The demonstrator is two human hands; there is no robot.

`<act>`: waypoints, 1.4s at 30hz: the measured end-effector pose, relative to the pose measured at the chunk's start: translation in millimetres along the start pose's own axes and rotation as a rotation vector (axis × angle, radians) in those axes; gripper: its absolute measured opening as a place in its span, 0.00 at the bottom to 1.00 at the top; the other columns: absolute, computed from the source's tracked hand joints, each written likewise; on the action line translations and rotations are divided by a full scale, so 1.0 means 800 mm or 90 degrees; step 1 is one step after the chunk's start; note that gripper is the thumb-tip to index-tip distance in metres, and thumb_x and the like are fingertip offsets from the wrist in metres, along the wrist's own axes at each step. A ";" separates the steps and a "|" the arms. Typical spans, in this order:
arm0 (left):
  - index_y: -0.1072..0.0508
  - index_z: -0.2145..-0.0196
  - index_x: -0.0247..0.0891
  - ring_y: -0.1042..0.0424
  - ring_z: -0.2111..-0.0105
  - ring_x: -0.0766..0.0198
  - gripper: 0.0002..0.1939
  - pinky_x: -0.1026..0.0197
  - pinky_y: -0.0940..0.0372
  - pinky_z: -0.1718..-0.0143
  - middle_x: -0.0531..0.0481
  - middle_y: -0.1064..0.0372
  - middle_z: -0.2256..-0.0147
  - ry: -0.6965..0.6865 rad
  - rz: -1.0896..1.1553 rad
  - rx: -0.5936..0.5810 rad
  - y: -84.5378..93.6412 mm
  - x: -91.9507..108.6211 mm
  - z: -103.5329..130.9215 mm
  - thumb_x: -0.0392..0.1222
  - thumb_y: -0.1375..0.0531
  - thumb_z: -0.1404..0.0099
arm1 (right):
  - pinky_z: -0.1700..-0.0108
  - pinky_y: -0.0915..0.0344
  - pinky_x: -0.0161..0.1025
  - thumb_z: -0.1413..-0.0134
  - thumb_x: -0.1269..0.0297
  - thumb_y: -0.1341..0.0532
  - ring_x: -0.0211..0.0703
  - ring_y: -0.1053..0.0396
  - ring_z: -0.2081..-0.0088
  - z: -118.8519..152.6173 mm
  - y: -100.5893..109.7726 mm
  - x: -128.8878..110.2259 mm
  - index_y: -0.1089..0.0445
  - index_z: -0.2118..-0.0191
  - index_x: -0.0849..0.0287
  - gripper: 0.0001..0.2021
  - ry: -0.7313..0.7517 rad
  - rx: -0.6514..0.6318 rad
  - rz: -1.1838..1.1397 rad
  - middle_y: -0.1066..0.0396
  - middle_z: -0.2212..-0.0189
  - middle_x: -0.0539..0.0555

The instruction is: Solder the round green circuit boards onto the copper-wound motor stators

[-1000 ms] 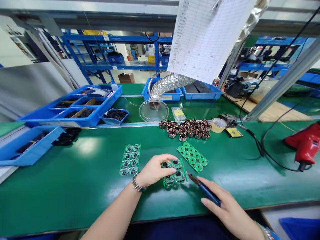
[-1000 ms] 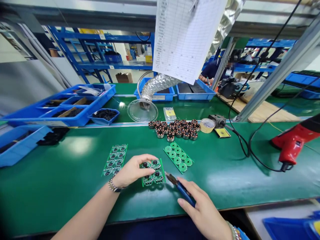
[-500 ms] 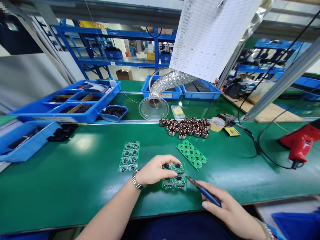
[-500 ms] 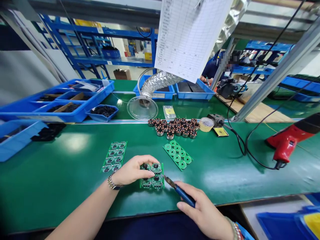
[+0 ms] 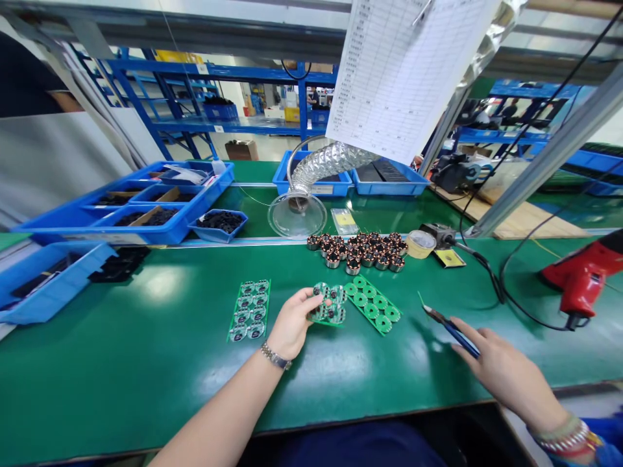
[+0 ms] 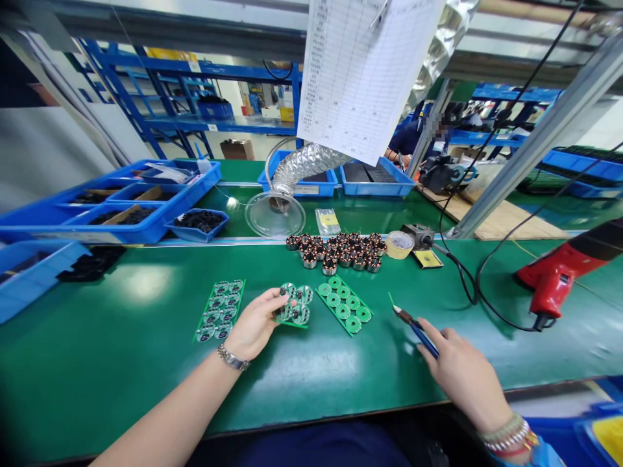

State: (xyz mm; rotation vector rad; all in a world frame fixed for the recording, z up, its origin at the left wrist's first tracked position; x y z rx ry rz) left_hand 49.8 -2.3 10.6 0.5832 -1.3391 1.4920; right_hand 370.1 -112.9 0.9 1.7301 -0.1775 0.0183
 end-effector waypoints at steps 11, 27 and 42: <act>0.38 0.56 0.41 0.33 0.69 0.68 0.19 0.64 0.36 0.69 0.52 0.34 0.64 -0.023 0.005 -0.086 -0.015 -0.004 0.016 0.38 0.38 0.46 | 0.49 0.38 0.43 0.43 0.55 0.51 0.45 0.38 0.49 0.004 0.031 -0.098 0.49 0.42 0.52 0.23 0.119 -0.058 -0.393 0.38 0.49 0.56; 0.37 0.57 0.40 0.32 0.67 0.64 0.21 0.64 0.37 0.69 0.50 0.34 0.64 -0.037 -0.038 -0.131 -0.018 -0.008 0.020 0.40 0.37 0.48 | 0.43 0.43 0.50 0.45 0.55 0.48 0.47 0.40 0.46 0.003 0.037 -0.135 0.44 0.43 0.52 0.23 0.134 -0.174 -0.581 0.38 0.47 0.56; 0.33 0.56 0.37 0.38 0.77 0.72 0.20 0.70 0.41 0.77 0.52 0.36 0.73 0.090 0.079 -0.214 -0.024 -0.024 0.015 0.43 0.37 0.46 | 0.50 0.36 0.45 0.48 0.53 0.45 0.45 0.31 0.56 0.015 0.044 -0.135 0.39 0.46 0.54 0.24 0.143 -0.293 -0.727 0.29 0.57 0.55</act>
Point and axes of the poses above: each hand's wrist, its own z-axis away from the middle knuckle, its own y-axis out of the back of the hand, x = y × z, the point moved 2 cm from there along -z, towards the middle knuckle
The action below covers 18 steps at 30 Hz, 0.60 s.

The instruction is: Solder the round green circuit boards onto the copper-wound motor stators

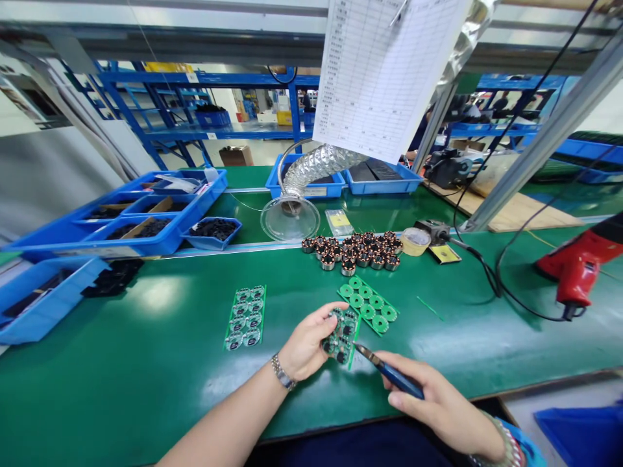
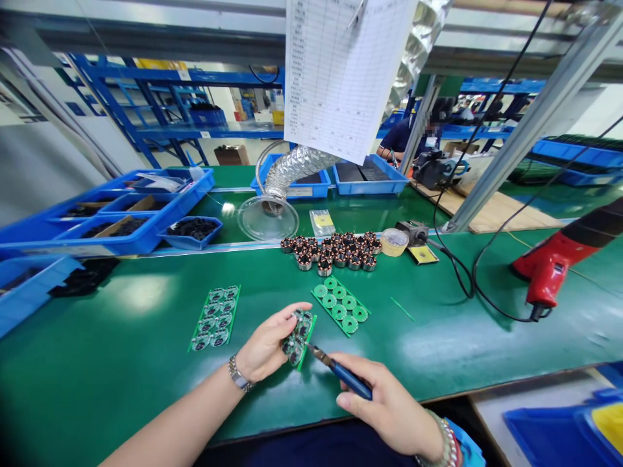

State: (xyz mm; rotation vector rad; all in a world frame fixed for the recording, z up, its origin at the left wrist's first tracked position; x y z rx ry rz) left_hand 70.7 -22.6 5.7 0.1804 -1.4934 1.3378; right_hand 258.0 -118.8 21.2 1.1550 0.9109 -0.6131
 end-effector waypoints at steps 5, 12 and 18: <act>0.36 0.54 0.37 0.38 0.77 0.70 0.22 0.68 0.41 0.78 0.53 0.37 0.74 -0.070 -0.258 0.151 0.021 0.015 -0.008 0.45 0.39 0.46 | 0.47 0.39 0.47 0.46 0.53 0.48 0.48 0.36 0.49 0.011 0.047 0.037 0.41 0.45 0.55 0.23 -0.014 0.185 0.257 0.34 0.50 0.56; 0.29 0.62 0.40 0.35 0.70 0.59 0.13 0.57 0.40 0.63 0.51 0.34 0.73 -0.210 -0.751 0.212 0.039 0.011 -0.022 0.44 0.40 0.47 | 0.71 0.35 0.43 0.45 0.56 0.50 0.49 0.31 0.73 0.037 0.116 0.093 0.39 0.48 0.59 0.21 -0.206 0.310 0.768 0.34 0.74 0.56; 0.31 0.57 0.36 0.37 0.56 0.49 0.19 0.52 0.46 0.51 0.38 0.34 0.59 -0.322 -1.016 0.335 0.063 0.050 0.011 0.49 0.44 0.43 | 0.74 0.40 0.44 0.46 0.53 0.50 0.55 0.32 0.70 0.035 0.114 0.115 0.40 0.47 0.57 0.23 -0.194 0.375 0.783 0.33 0.69 0.62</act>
Point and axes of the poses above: each hand's wrist, its own z-axis away from the middle knuckle, its own y-axis out of the back of the hand, x = y × z, the point moved 2 cm from there along -z, towards the middle knuckle
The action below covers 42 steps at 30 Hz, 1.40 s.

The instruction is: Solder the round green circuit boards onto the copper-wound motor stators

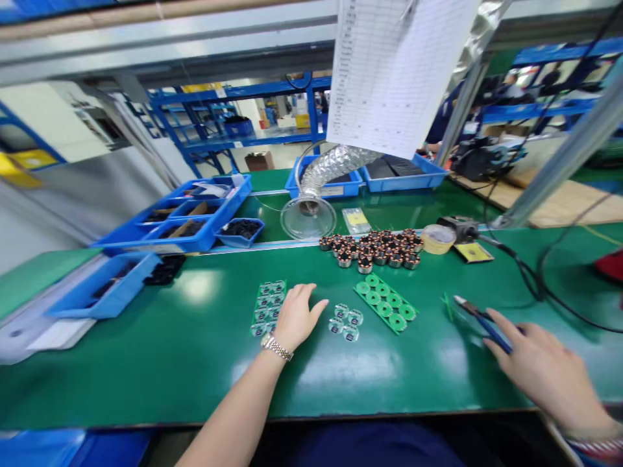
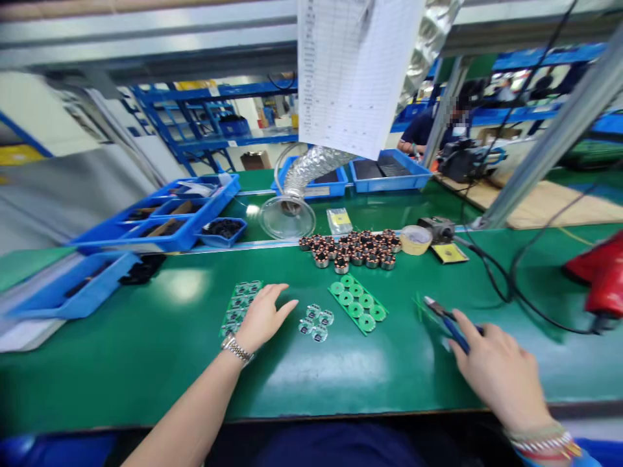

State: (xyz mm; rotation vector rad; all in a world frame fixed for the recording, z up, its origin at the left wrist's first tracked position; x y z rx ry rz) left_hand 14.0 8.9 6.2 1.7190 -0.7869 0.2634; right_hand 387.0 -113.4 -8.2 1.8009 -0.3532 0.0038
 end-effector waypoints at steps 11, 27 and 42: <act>0.44 0.45 0.28 0.40 0.53 0.42 0.38 0.51 0.43 0.56 0.31 0.39 0.54 0.297 -0.365 -0.093 0.039 -0.065 0.010 0.58 0.47 0.46 | 0.69 0.34 0.44 0.50 0.42 0.52 0.45 0.33 0.74 -0.003 0.004 -0.033 0.41 0.47 0.57 0.30 0.078 0.071 -0.391 0.33 0.65 0.59; 0.38 0.52 0.33 0.32 0.57 0.53 0.30 0.54 0.40 0.56 0.39 0.33 0.56 0.337 0.237 0.080 0.064 -0.056 0.018 0.46 0.37 0.51 | 0.51 0.35 0.44 0.49 0.50 0.46 0.51 0.38 0.48 0.042 0.004 -0.078 0.46 0.43 0.50 0.27 0.161 -0.010 -0.584 0.39 0.46 0.53; 0.38 0.52 0.40 0.34 0.56 0.60 0.18 0.58 0.39 0.54 0.48 0.34 0.54 0.196 0.659 -0.089 0.013 0.095 0.050 0.38 0.43 0.41 | 0.43 0.44 0.44 0.45 0.53 0.48 0.44 0.42 0.44 0.043 0.066 -0.143 0.46 0.43 0.51 0.24 0.224 -0.282 -0.667 0.40 0.45 0.52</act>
Point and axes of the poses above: each hand's wrist, its own z-axis away from the middle knuckle, its own y-axis out of the back of the hand, x = y × z, the point moved 2 cm from there along -z, towards the middle knuckle
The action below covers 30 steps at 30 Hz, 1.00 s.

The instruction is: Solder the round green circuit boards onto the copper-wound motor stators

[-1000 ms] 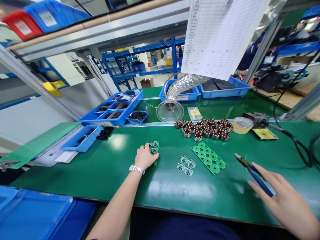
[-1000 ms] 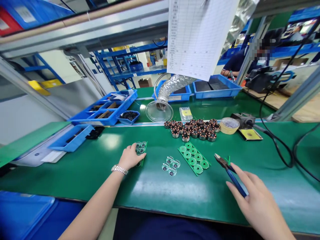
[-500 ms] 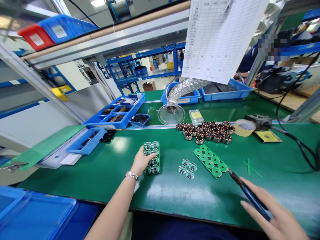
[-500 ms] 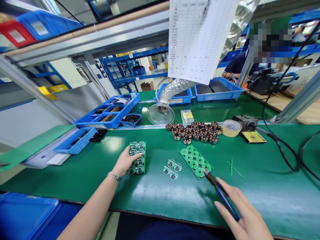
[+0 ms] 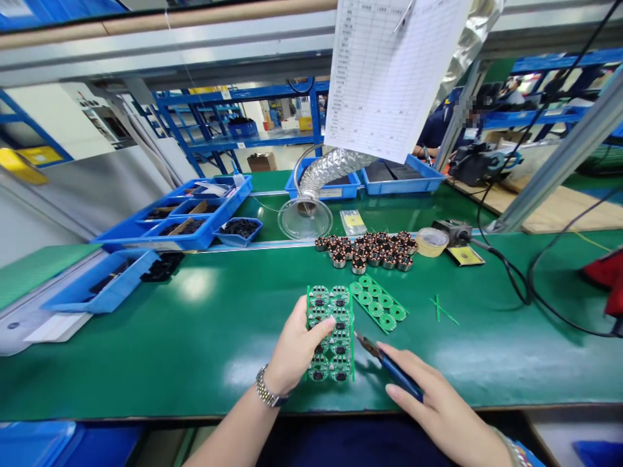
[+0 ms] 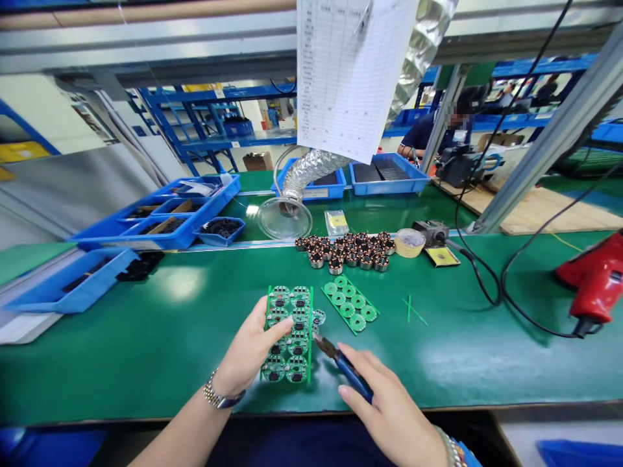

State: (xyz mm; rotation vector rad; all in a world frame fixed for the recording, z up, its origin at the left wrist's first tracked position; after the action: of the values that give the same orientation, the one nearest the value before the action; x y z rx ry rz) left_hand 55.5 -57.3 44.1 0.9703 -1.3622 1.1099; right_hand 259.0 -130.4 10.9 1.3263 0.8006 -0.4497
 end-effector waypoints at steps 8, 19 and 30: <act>0.36 0.55 0.39 0.35 0.69 0.68 0.16 0.66 0.38 0.65 0.53 0.33 0.68 0.028 0.059 -0.025 0.002 -0.008 0.002 0.40 0.41 0.42 | 0.41 0.48 0.47 0.47 0.51 0.46 0.46 0.43 0.44 0.005 -0.001 0.006 0.42 0.44 0.52 0.25 -0.041 -0.063 -0.130 0.41 0.44 0.53; 0.31 0.59 0.36 0.37 0.80 0.72 0.18 0.69 0.41 0.77 0.53 0.34 0.76 0.178 0.350 -0.089 -0.017 -0.035 0.004 0.42 0.36 0.47 | 0.58 0.33 0.42 0.49 0.52 0.44 0.42 0.31 0.63 0.007 0.012 -0.010 0.38 0.48 0.53 0.23 0.017 -0.179 -0.286 0.29 0.63 0.52; 0.32 0.63 0.36 0.29 0.71 0.65 0.10 0.64 0.34 0.68 0.51 0.29 0.71 0.179 0.326 0.085 0.003 -0.037 -0.014 0.37 0.39 0.44 | 0.64 0.33 0.47 0.45 0.56 0.50 0.51 0.29 0.68 0.026 0.109 0.105 0.40 0.46 0.57 0.22 -0.207 0.151 0.469 0.30 0.69 0.58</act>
State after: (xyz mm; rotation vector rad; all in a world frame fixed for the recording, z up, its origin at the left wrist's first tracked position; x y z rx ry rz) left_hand 58.4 -47.1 14.4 0.5343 -1.3482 1.6700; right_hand 381.3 -119.2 9.3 1.6041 -0.0392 -0.1590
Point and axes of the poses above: each hand's wrist, its own z-axis away from the middle knuckle, its own y-axis out of the back of the hand, x = y × z, the point moved 2 cm from there along -z, towards the middle knuckle
